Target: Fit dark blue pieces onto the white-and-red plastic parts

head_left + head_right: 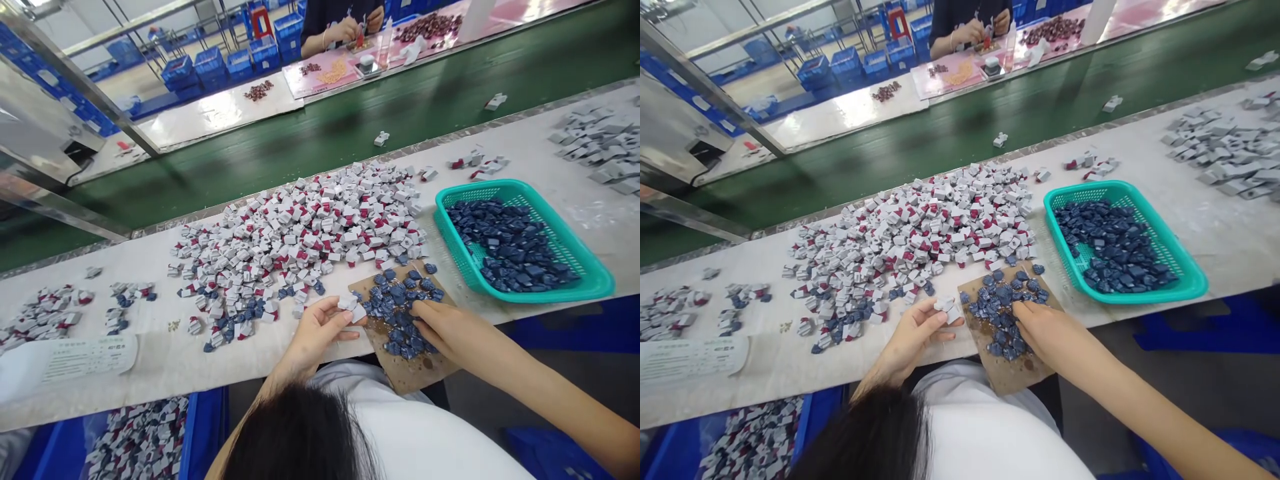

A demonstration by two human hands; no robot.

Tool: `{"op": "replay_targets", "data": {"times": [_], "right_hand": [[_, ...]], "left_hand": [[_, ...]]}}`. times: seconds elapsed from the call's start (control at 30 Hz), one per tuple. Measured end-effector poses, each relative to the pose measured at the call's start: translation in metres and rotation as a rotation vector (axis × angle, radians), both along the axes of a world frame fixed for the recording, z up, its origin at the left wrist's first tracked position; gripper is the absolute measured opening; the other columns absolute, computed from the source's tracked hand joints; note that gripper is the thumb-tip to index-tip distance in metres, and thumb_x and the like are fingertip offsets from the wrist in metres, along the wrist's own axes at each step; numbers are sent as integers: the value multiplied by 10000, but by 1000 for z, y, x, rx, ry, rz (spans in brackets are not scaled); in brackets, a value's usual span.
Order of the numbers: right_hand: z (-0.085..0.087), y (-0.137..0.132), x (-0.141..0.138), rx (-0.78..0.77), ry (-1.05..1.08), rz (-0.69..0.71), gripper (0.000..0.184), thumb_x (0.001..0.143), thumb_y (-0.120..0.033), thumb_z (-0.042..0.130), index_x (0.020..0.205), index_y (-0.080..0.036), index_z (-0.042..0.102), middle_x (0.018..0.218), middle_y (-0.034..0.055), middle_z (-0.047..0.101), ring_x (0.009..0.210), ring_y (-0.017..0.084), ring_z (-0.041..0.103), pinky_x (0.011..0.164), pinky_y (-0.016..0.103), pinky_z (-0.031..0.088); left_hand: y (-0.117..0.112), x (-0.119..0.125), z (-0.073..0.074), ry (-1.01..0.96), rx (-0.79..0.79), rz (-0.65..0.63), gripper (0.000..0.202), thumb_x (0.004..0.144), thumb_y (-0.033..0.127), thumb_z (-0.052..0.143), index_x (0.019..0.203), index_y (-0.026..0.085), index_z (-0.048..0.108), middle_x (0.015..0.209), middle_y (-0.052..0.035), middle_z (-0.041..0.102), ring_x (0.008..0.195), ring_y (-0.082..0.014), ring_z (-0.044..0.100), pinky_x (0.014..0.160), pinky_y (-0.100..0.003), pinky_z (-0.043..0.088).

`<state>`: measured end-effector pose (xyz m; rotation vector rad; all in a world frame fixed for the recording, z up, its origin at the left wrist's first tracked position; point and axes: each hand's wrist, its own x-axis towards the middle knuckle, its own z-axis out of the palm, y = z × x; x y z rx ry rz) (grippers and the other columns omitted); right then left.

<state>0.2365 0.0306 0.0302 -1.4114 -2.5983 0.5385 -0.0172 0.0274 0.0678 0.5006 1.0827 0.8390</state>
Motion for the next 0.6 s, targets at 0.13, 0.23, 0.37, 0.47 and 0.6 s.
{"op": "replay_targets", "data": {"times": [0.13, 0.23, 0.37, 0.47, 0.6], "right_hand": [[9, 4, 3, -23, 48, -21, 153, 921, -201, 384, 780, -212, 445, 652, 8, 560, 535, 148, 548, 498, 262, 366], [27, 3, -3, -45, 215, -110, 178, 967, -315, 410, 903, -204, 534, 609, -11, 535, 498, 137, 523, 468, 248, 402], [53, -2, -27, -99, 524, -195, 180, 955, -358, 506, 983, -203, 595, 783, 24, 665, 604, 136, 624, 478, 210, 475], [66, -2, -44, -72, 614, -168, 130, 947, -303, 522, 968, -203, 602, 792, 13, 676, 608, 117, 625, 496, 184, 487], [72, 1, -51, -64, 613, -118, 100, 939, -265, 536, 938, -203, 613, 673, -29, 619, 500, 78, 538, 450, 159, 439]], "left_hand": [[0, 3, 1, 4, 91, -44, 451, 605, 417, 858, 925, 137, 706, 887, -75, 727, 812, -195, 692, 629, -236, 554], [-2, 6, -2, -3, 112, -20, 468, 575, 383, 873, 934, 140, 697, 852, -70, 719, 798, -206, 683, 587, -239, 538], [-3, 9, -4, -22, 152, -24, 441, 552, 334, 879, 902, 141, 693, 804, -59, 705, 736, -174, 642, 532, -220, 508], [-3, 9, -3, -9, 186, -42, 399, 566, 301, 862, 893, 147, 691, 811, -56, 706, 717, -162, 629, 507, -210, 489], [-3, 8, -1, 38, 234, -32, 338, 574, 243, 841, 863, 160, 688, 805, -42, 713, 751, -157, 647, 600, -224, 505]]}}
